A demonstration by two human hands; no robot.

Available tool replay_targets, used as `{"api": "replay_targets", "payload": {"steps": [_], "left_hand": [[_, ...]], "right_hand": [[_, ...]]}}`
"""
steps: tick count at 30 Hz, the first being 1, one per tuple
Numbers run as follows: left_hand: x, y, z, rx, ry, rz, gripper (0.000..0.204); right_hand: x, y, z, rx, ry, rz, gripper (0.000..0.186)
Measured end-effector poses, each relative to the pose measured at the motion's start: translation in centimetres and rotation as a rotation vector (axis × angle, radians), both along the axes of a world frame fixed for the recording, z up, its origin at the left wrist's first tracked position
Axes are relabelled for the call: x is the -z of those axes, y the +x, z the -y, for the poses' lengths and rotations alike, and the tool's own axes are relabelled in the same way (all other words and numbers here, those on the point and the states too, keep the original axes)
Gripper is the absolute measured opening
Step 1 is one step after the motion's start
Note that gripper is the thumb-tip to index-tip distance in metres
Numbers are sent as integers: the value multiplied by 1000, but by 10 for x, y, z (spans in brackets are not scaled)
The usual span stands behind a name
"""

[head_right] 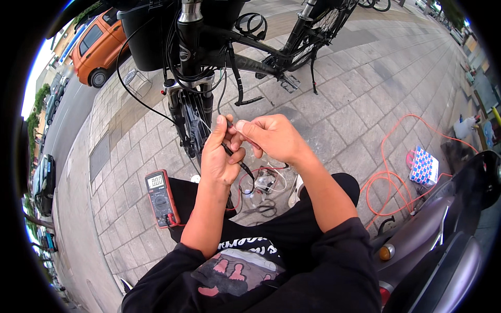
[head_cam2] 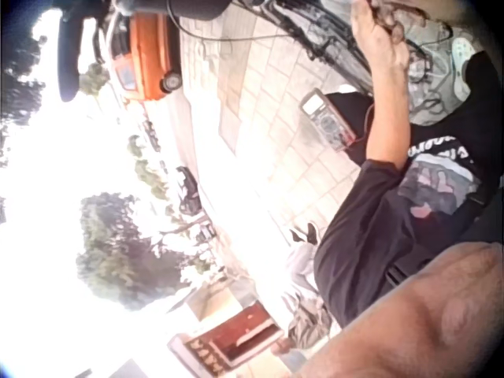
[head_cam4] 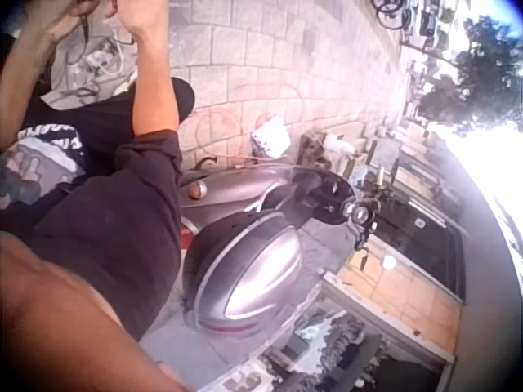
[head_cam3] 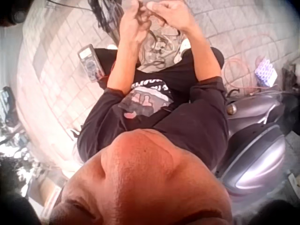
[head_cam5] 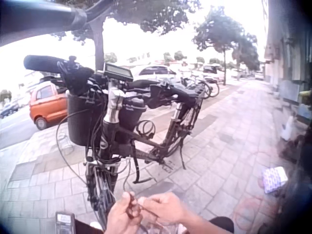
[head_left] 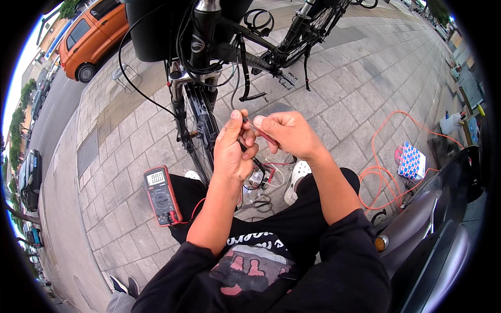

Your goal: The person sits on the sidewalk and uses a multimeter to test the electrical connections on a bicycle's handlebar. They connect the multimeter probes to various wires and components, then adjust the handlebar and basket.

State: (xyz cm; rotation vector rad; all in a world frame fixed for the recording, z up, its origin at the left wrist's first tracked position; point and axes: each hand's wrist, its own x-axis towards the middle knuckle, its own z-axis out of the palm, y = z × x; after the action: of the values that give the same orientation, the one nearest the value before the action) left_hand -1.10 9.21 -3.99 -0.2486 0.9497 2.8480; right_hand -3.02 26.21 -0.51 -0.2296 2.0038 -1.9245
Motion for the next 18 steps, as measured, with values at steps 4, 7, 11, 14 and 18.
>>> {"api": "replay_targets", "payload": {"steps": [4, 7, 11, 14, 18], "left_hand": [[-3, 0, 0, -62, -40, -2, 29], [-5, 0, -1, -36, -81, -13, 29], [2, -2, -1, 5, -179, 33, 29], [16, -2, 3, 30, -247, 34, 32], [11, 3, 7, 42, -349, 69, 39]], "right_hand": [[17, -17, -1, -19, 184, -117, 42], [22, -30, 1, -8, 168, -161, 43], [8, -37, 21, 41, -124, -89, 34], [11, -50, 33, -24, -135, 77, 32], [24, -65, 36, -70, -214, 157, 32]]}}
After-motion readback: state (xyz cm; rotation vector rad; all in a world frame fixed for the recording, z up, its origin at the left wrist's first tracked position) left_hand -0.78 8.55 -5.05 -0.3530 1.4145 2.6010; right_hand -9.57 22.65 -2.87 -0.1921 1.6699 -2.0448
